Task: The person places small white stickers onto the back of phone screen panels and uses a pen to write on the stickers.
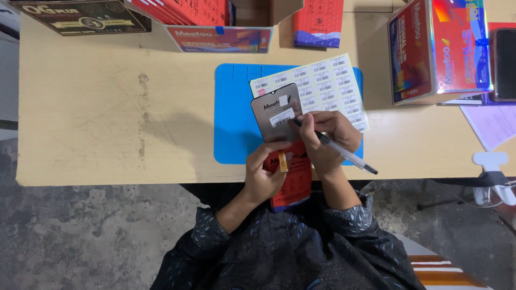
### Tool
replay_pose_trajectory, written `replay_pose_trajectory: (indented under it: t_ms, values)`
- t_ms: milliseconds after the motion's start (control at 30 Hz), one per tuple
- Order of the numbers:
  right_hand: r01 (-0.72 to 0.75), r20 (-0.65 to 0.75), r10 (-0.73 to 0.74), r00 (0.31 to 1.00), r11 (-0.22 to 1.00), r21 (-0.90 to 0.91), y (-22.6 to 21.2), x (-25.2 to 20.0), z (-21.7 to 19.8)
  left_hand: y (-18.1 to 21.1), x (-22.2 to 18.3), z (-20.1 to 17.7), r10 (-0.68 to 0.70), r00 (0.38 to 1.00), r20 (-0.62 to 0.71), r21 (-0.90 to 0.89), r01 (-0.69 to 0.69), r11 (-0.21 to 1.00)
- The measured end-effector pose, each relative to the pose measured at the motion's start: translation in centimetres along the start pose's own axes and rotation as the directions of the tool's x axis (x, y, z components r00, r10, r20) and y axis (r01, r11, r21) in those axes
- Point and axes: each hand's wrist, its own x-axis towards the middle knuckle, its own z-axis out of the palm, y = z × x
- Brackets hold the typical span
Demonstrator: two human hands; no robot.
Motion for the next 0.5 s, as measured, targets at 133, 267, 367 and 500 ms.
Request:
replay_pose_trajectory:
  t_ms: [133, 267, 367, 500]
  values:
    - [-0.002, -0.006, 0.001, 1.000, 0.999, -0.043, -0.08, 0.04, 0.12, -0.30, 0.03, -0.10, 0.012, 1.000, 0.004, 0.027, -0.012, 1.000]
    - [0.001, -0.017, -0.001, 1.000, 0.999, -0.049, -0.04, -0.04, 0.11, -0.09, 0.17, -0.20, 0.002, 1.000, 0.009, -0.014, -0.002, 1.000]
    - [0.002, -0.022, -0.003, 1.000, 0.998, -0.058, 0.18, -0.16, -0.01, 0.02, 0.28, -0.23, 0.023, 1.000, 0.018, -0.002, -0.023, 1.000]
    - [-0.012, -0.017, 0.011, 1.000, 0.997, -0.070, 0.23, -0.21, -0.17, 0.24, 0.27, -0.16, 0.027, 0.999, 0.023, 0.022, -0.028, 0.999]
